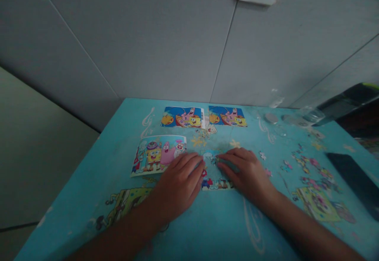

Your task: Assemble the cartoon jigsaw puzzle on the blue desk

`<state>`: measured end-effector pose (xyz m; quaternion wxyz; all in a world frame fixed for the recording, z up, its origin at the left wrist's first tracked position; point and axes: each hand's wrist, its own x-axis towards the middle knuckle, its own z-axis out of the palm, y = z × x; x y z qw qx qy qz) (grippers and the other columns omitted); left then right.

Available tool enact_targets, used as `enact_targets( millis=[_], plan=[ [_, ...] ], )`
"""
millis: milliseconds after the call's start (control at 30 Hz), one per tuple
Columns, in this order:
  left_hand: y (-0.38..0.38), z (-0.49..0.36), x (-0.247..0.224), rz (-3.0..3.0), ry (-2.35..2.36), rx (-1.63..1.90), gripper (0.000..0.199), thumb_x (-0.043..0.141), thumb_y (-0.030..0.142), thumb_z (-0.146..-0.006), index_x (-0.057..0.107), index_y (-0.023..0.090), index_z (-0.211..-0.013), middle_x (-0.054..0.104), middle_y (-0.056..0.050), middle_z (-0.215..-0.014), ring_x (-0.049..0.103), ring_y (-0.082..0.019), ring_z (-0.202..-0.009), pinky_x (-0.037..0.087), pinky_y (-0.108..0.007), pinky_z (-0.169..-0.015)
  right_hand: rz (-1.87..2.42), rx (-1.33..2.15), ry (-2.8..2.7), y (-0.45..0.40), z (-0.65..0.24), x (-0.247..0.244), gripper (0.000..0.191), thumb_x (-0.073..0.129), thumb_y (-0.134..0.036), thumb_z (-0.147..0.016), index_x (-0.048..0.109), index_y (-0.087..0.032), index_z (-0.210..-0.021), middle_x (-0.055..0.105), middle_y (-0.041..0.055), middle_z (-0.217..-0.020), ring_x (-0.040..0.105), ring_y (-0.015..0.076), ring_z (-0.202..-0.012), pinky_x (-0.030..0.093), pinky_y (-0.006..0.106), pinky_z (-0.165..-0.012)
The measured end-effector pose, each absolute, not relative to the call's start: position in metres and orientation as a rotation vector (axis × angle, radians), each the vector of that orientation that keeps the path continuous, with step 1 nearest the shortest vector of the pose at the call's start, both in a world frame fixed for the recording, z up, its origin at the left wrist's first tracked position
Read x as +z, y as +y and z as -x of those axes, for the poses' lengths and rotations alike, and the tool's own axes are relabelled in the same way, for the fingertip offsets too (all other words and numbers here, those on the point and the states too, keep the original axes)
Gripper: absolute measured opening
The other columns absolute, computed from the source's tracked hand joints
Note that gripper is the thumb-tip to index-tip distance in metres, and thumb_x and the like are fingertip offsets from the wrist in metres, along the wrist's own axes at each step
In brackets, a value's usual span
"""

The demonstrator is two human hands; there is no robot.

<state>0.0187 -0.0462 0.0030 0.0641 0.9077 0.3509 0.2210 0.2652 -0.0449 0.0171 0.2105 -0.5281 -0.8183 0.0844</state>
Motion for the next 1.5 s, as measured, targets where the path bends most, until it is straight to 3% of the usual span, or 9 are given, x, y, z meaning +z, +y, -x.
enact_targets(
  millis=[267,1067,1500],
  plan=[
    [-0.047,-0.029,0.000,-2.732,1.093,0.578,0.043,0.052,0.032,-0.102,0.055,0.012,-0.140,0.058,-0.013,-0.145,0.052,-0.030,-0.136,0.042,-0.054,-0.118,1.467,0.243,-2.382,-0.043,-0.259,0.013,0.023,0.065,-0.034,-0.098,0.074,-0.025,-0.117,0.072,0.0072,-0.106,0.066,0.0248,-0.095,0.047,0.042,-0.085],
    [-0.047,-0.028,0.001,-2.709,1.111,0.585,0.041,0.054,0.031,-0.101,0.055,0.014,-0.139,0.058,-0.011,-0.146,0.052,-0.030,-0.136,0.040,-0.055,-0.118,1.515,0.241,-2.377,-0.045,-0.250,0.018,0.024,0.054,-0.024,-0.102,0.074,-0.023,-0.115,0.070,0.0086,-0.102,0.064,0.0251,-0.095,0.049,0.043,-0.085],
    [-0.049,-0.027,0.001,-2.861,1.062,0.649,0.033,0.051,0.024,-0.103,0.061,0.010,-0.131,0.060,-0.015,-0.142,0.056,-0.031,-0.132,0.042,-0.056,-0.115,1.501,0.352,-2.250,-0.039,-0.250,0.011,0.019,0.058,-0.022,-0.100,0.074,-0.023,-0.109,0.070,0.0068,-0.100,0.065,0.0221,-0.094,0.051,0.038,-0.088]
  ],
)
